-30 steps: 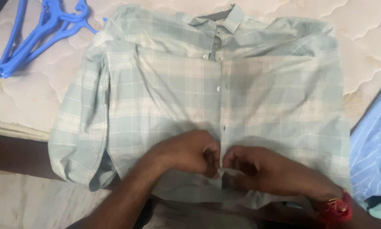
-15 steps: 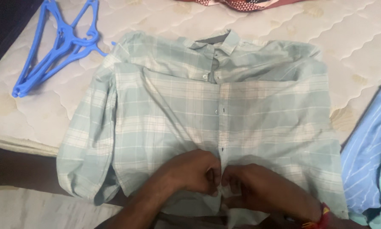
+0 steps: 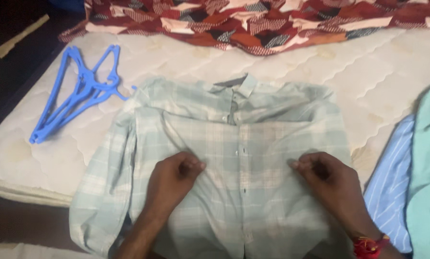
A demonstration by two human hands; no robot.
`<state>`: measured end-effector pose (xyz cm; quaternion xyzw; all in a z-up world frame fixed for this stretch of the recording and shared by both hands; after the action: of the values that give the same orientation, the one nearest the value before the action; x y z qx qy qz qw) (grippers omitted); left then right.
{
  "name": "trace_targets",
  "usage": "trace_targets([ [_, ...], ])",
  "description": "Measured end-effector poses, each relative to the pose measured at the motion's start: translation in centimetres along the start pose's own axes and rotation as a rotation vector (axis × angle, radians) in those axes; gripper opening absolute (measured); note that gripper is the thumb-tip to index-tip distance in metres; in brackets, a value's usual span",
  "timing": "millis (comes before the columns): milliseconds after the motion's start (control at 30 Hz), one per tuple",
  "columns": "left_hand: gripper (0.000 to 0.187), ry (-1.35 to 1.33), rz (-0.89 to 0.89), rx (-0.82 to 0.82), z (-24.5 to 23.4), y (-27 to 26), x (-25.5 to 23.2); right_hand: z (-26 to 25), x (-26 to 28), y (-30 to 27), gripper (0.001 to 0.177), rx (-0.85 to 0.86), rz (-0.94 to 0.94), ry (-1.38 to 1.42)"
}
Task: The person lays a light blue plaid shirt on a mattress and buttons it from the bottom up. They then pick up a blue hanger and place it inside the shirt collar, continuing to button the remaining buttons.
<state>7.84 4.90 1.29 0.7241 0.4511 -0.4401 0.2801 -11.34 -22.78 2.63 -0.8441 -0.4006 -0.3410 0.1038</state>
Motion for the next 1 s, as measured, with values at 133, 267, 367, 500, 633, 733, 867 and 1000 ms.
trace_targets([
  [133, 0.028, 0.102, 0.124, -0.217, -2.2, 0.4, 0.8, -1.6, -1.3, 0.7, 0.037, -0.306, -0.129, -0.2],
  [267, 0.036, 0.362, 0.268, -0.443, -4.3, 0.5, 1.7, -2.7, -2.5, 1.5, 0.05, -0.432, -0.153, -0.368],
  [367, 0.054, 0.465, 0.063, -0.435, -5.0, 0.7, 2.6, -2.6, -3.4, 1.6, 0.053, -0.149, 0.233, -0.091],
  [500, 0.059, 0.495, -0.188, -0.302, -4.9, 0.8, 3.3, -2.5, -2.4, 1.3, 0.056, 0.01, 0.33, -0.276],
  [633, 0.055, 0.498, -0.296, -0.211, -4.5, 0.5, 3.8, -2.4, -2.6, 1.3, 0.065, -0.209, 0.005, -0.529],
  [733, 0.057, 0.524, -0.272, -0.227, -4.6, 0.3, 4.2, -2.6, -4.5, 1.8, 0.066, -0.113, 0.078, -0.468],
  [867, 0.068, 0.595, -0.223, -0.304, -4.5, -0.1, 4.7, -1.7, -6.4, 1.7, 0.055, 0.047, 0.248, -0.364],
  [1000, 0.075, 0.649, -0.063, -0.436, -5.0, -0.3, 4.9, -1.8, -7.6, 2.1, 0.053, -0.153, 0.035, -0.321],
])
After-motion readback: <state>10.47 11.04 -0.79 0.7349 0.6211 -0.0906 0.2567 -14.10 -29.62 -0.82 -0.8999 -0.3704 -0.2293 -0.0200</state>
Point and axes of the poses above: each hand's wrist, its own y-axis towards the middle knuckle, its own z-axis out of the palm, x = y × z, the point moved 3 cm from there along y, towards the middle knuckle, and after that the axes turned 11 degrees about -y, right-handed, at the moved point
